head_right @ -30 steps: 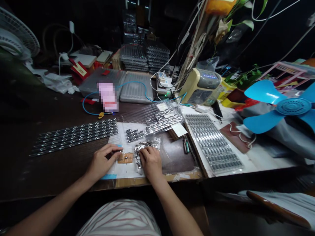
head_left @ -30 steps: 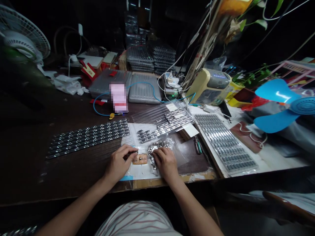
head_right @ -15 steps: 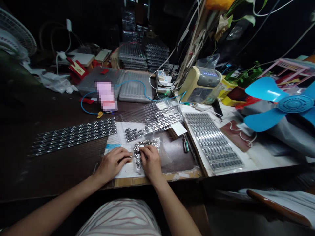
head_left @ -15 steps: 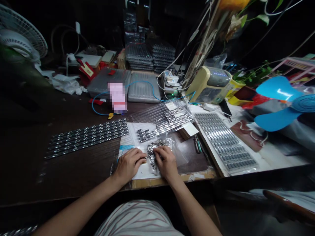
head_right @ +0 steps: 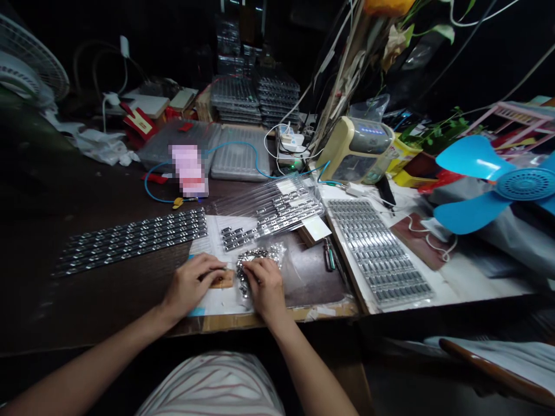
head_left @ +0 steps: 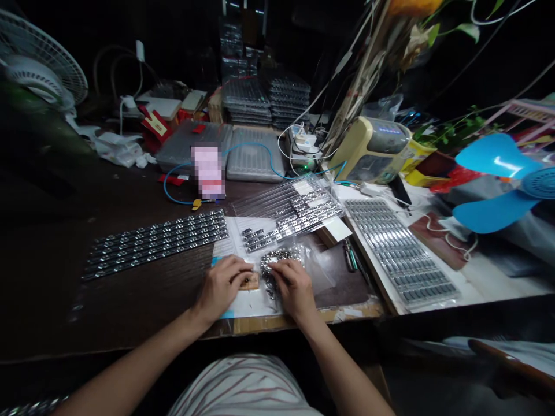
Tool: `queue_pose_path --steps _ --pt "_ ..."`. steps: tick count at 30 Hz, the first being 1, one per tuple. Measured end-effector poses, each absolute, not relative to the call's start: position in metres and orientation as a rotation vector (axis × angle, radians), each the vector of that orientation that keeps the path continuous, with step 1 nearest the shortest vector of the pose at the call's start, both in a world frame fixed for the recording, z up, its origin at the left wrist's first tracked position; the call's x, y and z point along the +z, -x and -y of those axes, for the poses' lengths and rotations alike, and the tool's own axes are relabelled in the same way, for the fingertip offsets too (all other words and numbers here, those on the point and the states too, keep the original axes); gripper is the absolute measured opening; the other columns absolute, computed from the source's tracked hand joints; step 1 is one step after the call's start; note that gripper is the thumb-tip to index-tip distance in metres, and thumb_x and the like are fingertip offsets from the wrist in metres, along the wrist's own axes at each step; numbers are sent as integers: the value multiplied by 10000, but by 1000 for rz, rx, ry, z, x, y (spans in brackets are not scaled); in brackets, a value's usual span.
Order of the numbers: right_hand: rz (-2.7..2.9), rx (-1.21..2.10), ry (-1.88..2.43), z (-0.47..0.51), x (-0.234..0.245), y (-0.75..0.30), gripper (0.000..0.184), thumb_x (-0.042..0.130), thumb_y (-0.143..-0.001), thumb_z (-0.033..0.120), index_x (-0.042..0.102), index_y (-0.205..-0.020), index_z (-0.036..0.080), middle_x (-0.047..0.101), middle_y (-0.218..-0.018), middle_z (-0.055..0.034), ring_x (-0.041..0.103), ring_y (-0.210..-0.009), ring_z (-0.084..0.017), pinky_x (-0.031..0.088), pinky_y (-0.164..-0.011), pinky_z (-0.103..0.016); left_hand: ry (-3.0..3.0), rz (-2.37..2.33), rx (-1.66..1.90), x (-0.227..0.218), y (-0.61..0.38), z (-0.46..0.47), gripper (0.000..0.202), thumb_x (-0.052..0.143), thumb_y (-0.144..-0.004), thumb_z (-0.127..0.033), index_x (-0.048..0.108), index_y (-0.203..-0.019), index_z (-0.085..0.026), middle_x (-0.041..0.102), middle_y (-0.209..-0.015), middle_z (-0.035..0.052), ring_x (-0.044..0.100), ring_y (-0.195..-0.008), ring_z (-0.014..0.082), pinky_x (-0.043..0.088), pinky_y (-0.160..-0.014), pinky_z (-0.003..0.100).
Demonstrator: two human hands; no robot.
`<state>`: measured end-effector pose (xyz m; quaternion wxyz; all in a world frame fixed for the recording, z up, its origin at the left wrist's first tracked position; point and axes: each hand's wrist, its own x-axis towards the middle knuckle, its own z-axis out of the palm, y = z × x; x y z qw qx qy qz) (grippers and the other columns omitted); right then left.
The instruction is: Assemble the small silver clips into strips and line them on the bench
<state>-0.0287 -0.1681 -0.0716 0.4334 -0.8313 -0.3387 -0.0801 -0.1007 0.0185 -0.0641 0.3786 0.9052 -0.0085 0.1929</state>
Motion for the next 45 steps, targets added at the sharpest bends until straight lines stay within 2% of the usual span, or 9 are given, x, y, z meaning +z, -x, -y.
queue_pose_path --steps 6,13,21,27,34,38,40,42,45 --pt "941 -98 2196 148 -68 41 74 692 -817 302 681 -774 242 679 -772 -5 579 -770 -169 399 -715 -296 -2621 -321 689 -62 101 -89 144 575 -834 -304 706 -840 -246 666 -890 43 561 -860 227 423 -802 367" --pt "990 -158 2264 135 -72 46 69 670 -839 331 720 -817 288 687 -871 2 547 -800 -166 332 -710 -322 -2828 -523 742 -68 128 -123 177 550 -822 -320 702 -852 -236 624 -964 73 539 -885 267 381 -750 381" --pt "1014 -171 2263 135 -74 46 82 654 -852 335 724 -863 294 677 -871 -2 549 -814 -163 341 -717 -321 -2784 -113 612 -51 48 -80 149 562 -839 -309 694 -827 -240 707 -883 46 592 -850 237 357 -808 387" --pt "1026 -161 2255 135 -75 45 73 659 -846 324 725 -852 293 680 -871 1 549 -810 -165 343 -714 -321 -2721 -90 532 -56 1 -60 143 607 -797 -315 685 -716 -227 714 -763 63 616 -788 250 379 -807 398" --pt "1040 -135 2287 132 -76 48 72 663 -842 318 725 -872 298 669 -896 -2 535 -829 -171 355 -721 -323 -2304 -197 427 -46 39 -76 258 518 -846 -387 644 -944 -184 702 -847 61 659 -743 198 491 -682 308" --pt "1051 -161 2342 139 -66 43 202 643 -854 322 680 -1051 295 657 -1019 -21 529 -915 -197 384 -760 -335 -1994 -270 194 -43 76 -77 410 480 -859 -464 602 -1120 -172 673 -757 32 630 -577 145 496 -538 250" --pt "1019 -199 2427 150 -58 36 304 624 -867 295 621 -1168 256 629 -1141 -50 517 -990 -222 396 -808 -356 -1939 -303 128 -46 92 -75 419 517 -832 -482 629 -1076 -160 656 -698 24 613 -556 140 491 -516 240" --pt "1000 -221 2562 163 -53 30 364 636 -856 308 592 -1206 221 598 -1216 -79 501 -1039 -259 396 -838 -392 -1887 -330 112 -50 105 -71 402 584 -785 -476 644 -1018 -153 668 -743 35 625 -600 147 501 -532 239" --pt "1001 -177 2705 178 -54 27 472 722 -771 383 600 -1182 186 604 -1190 -113 514 -1012 -293 417 -799 -401 -1889 -370 97 -57 116 -64 393 628 -755 -435 639 -1022 -147 677 -766 38 627 -634 153 506 -551 240"
